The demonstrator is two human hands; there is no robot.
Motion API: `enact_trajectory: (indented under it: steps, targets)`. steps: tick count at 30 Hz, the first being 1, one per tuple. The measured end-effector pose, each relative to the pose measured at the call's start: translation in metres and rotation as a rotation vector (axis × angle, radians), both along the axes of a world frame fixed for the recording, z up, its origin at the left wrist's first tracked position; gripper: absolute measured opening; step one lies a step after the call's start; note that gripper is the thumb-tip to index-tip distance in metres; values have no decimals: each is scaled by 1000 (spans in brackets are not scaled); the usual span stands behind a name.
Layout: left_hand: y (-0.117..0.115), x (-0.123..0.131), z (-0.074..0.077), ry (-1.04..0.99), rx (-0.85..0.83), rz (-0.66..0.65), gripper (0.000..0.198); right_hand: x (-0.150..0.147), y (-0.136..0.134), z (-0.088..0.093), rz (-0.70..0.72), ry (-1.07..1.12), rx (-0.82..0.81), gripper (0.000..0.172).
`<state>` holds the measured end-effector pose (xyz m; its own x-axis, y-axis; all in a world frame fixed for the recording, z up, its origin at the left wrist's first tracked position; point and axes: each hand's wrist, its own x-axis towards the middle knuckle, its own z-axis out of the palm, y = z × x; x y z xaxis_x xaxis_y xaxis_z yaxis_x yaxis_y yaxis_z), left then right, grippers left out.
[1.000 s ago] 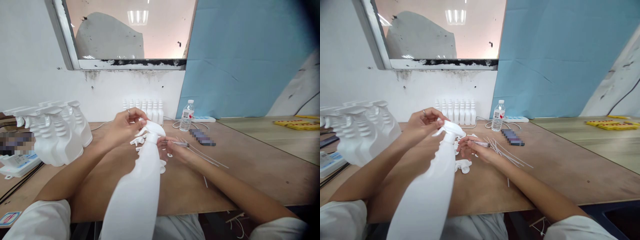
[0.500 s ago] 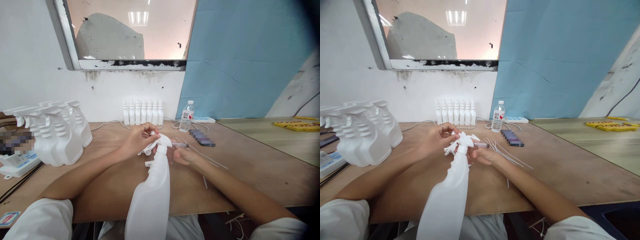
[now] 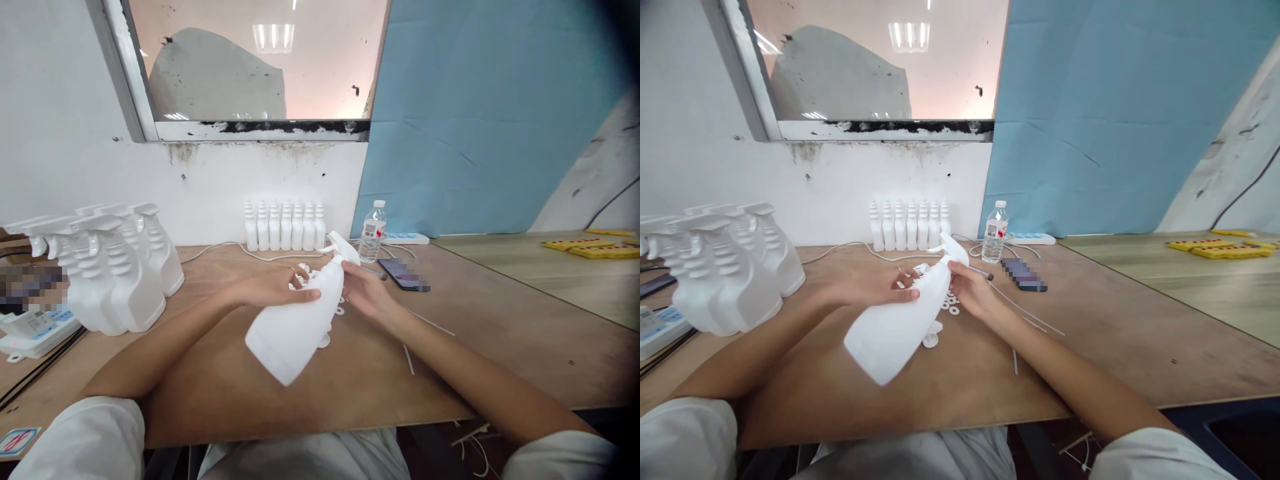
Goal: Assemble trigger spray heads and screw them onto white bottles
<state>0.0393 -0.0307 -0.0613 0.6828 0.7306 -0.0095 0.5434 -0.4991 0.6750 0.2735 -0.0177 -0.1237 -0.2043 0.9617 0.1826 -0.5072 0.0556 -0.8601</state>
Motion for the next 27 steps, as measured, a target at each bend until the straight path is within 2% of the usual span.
enact_trajectory:
  steps: [3,9,15,21,24,27]
  targets:
    - [1,-2,2,170,-3,-32,76,5,8,-2,-23,31,-22,25]
    - [-5,3,-1,203,38,39,88,7,10,-5,28,-41,-39,34]
    - [-4,1,1,185,59,-6,82,4,4,1,-25,-64,-7,29]
    - [-1,0,4,208,61,1,76,1,6,-6,-7,-23,12,33]
    - [1,-2,6,165,-27,-42,70,3,5,-6,8,-32,30,33]
    - [0,-4,11,128,-127,-81,66,6,-1,1,24,-46,44,32]
